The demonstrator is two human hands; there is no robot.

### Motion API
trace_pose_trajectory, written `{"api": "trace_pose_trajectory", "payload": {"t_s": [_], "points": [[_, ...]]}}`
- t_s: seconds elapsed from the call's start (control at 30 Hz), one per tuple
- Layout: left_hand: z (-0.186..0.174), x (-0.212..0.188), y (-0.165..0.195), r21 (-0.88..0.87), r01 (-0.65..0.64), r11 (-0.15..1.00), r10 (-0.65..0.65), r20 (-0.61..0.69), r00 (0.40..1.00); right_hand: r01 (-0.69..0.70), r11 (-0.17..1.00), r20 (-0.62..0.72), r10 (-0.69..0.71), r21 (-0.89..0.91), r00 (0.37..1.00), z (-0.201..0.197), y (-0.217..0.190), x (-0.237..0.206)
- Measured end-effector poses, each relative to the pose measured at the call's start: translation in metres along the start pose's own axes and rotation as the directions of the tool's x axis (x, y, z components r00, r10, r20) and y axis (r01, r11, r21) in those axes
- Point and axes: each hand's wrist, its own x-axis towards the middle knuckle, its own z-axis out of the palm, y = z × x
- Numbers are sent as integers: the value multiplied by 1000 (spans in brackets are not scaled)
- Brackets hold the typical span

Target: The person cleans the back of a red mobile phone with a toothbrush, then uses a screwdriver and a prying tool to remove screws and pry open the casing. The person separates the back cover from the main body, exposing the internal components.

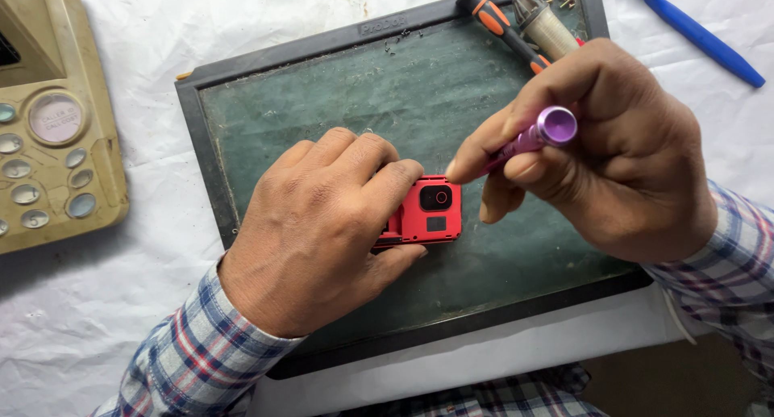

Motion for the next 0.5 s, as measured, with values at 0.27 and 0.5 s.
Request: {"api": "trace_pose_trajectory", "payload": {"t_s": [0.27, 0.5], "points": [[1, 0, 0, 0, 5, 1000, -5, -2, 1000, -47, 995, 7, 47, 90, 999, -3, 1, -3], [1, 1, 1, 3, 7, 1000, -7, 0, 1000, -69, 998, -7, 69, 16, 998, -2, 1, -4]]}}
